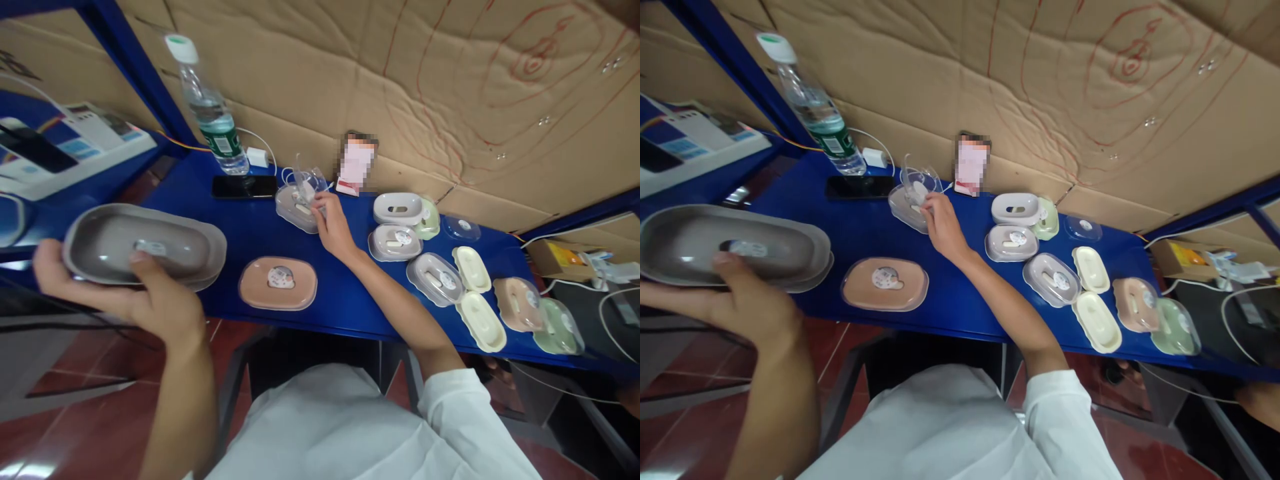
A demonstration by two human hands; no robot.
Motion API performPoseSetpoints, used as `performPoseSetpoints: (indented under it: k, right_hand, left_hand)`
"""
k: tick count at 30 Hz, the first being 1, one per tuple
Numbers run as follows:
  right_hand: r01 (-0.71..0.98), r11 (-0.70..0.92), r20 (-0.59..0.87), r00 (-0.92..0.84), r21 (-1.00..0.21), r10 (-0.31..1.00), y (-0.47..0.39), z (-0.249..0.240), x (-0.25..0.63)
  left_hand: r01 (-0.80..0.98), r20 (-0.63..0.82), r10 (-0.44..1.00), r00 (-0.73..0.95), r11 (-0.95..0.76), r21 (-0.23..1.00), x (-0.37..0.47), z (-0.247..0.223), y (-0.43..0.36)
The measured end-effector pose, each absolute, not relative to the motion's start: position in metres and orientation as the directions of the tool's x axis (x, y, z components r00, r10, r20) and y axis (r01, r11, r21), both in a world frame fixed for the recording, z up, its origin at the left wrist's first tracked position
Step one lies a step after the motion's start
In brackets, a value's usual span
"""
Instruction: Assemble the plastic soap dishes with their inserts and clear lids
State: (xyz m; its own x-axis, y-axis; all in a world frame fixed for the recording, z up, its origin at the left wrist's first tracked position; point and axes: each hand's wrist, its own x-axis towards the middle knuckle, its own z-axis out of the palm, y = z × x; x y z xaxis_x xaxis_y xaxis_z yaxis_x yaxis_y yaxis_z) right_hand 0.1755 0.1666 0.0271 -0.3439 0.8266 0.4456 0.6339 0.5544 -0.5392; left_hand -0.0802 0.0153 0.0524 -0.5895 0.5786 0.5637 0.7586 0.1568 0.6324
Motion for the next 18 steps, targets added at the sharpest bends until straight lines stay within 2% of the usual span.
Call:
performPoseSetpoints:
  k: [4, 8, 10, 13, 15, 18]
  right_hand:
    - [0.592, 0.627, 0.436, -0.451, -0.507, 0.779, 0.175, 0.024, 0.163]
    - [0.592, 0.643, 0.420, -0.487, -0.486, 0.765, 0.175, 0.025, 0.160]
    - [0.602, 0.640, 0.412, -0.490, -0.477, 0.768, 0.170, 0.024, 0.162]
    - [0.586, 0.654, 0.401, -0.517, -0.478, 0.756, 0.162, 0.019, 0.162]
    - [0.554, 0.674, 0.405, -0.540, -0.488, 0.737, 0.162, 0.017, 0.157]
    - [0.484, 0.714, 0.420, -0.585, -0.506, 0.694, 0.168, 0.023, 0.147]
  left_hand:
    - [0.751, 0.564, 0.572, -0.596, 0.149, 0.644, -0.082, 0.046, 0.018]
    - [0.690, 0.470, 0.595, -0.652, 0.208, 0.693, -0.074, 0.045, 0.024]
    - [0.651, 0.440, 0.606, -0.663, 0.177, 0.738, -0.072, 0.041, 0.029]
    - [0.601, 0.514, 0.575, -0.637, -0.047, 0.798, -0.078, 0.025, 0.041]
    - [0.598, 0.629, 0.423, -0.652, -0.225, 0.770, -0.087, 0.012, 0.048]
    - [0.588, 0.674, 0.284, -0.682, -0.335, 0.736, -0.098, 0.002, 0.050]
